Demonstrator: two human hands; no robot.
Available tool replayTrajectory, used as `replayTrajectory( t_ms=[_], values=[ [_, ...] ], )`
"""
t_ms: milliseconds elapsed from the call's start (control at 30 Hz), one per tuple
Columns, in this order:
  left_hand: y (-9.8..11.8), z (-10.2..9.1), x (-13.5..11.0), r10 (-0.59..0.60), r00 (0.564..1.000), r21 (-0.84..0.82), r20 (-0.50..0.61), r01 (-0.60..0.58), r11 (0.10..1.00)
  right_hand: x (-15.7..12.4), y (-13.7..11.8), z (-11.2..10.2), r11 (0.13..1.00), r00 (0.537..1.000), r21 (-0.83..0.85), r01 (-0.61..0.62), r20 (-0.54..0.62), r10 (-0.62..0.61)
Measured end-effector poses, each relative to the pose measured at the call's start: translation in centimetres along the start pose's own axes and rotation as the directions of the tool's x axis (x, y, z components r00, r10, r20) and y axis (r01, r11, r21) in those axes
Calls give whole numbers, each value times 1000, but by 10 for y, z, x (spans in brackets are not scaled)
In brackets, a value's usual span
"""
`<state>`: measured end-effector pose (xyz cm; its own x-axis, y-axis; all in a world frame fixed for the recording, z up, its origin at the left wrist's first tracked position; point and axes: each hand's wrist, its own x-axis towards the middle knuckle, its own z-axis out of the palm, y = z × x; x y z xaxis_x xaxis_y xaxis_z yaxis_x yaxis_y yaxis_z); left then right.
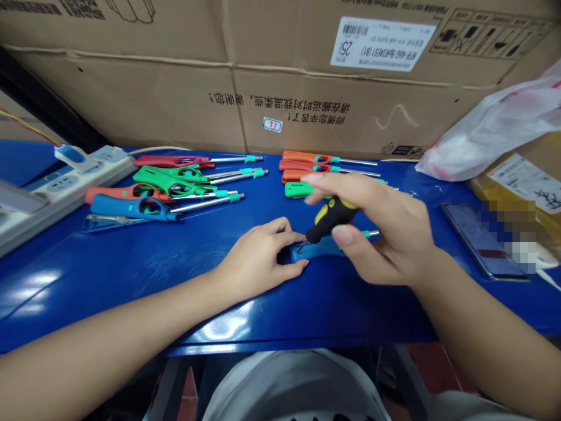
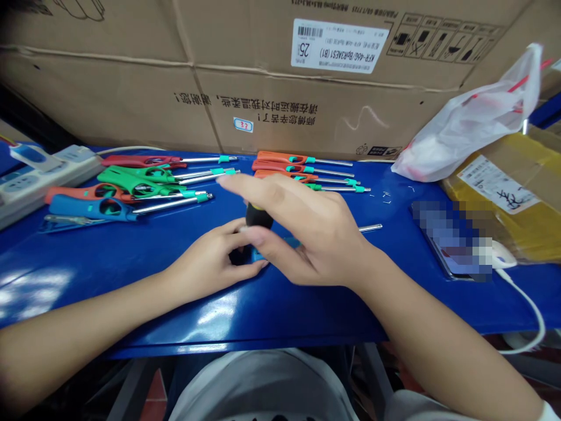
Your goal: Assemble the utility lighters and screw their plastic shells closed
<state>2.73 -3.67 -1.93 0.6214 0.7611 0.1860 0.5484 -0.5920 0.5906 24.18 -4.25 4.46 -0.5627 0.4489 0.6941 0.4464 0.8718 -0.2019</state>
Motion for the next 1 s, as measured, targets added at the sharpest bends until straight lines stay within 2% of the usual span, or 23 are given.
replayTrajectory(
  t_ms=[100, 233, 300, 467, 533, 633, 700, 767, 900, 1000],
  values=[
    [0, 1, 0, 2, 1000, -8, -6, -2, 1000, -1, -1, -1, 995, 996, 83, -62, 64, 57],
    [-1, 2, 0, -15, 1000, -30, -19, 14, 999, 0, 1, 1, 999, 999, -51, 15, -51, -18],
    [-1, 2, 0, -14, 1000, -29, -14, 14, 999, 0, 2, 2, 997, 998, -67, 25, -59, -29],
    [-1, 0, 0, 0, 1000, -26, -5, 0, 1000, -3, 2, 0, 988, 992, 111, -108, 75, 100],
    [-1, 1, 0, -9, 1000, -22, -7, 9, 1000, -4, 3, 1, 994, 997, 83, -73, 35, 71],
    [-1, 2, 0, -19, 1000, -44, -16, 18, 999, -3, 3, 4, 998, 998, -67, 22, -59, -26],
    [-1, 2, 0, -24, 1000, -60, -15, 24, 998, -2, 3, 3, 995, 997, -88, 51, -58, -57],
    [-1, 2, 0, -28, 1000, -59, -2, 27, 998, -1, 1, 0, 1000, 1000, -4, 31, -1, -31],
    [-2, 1, 0, -26, 1000, -48, 10, 27, 998, -1, -3, -5, 976, 989, 196, -89, 134, 63],
    [-2, 1, 0, -24, 1000, -48, 2, 24, 999, -1, -3, -3, 980, 995, 185, -67, 85, 52]
  ],
)
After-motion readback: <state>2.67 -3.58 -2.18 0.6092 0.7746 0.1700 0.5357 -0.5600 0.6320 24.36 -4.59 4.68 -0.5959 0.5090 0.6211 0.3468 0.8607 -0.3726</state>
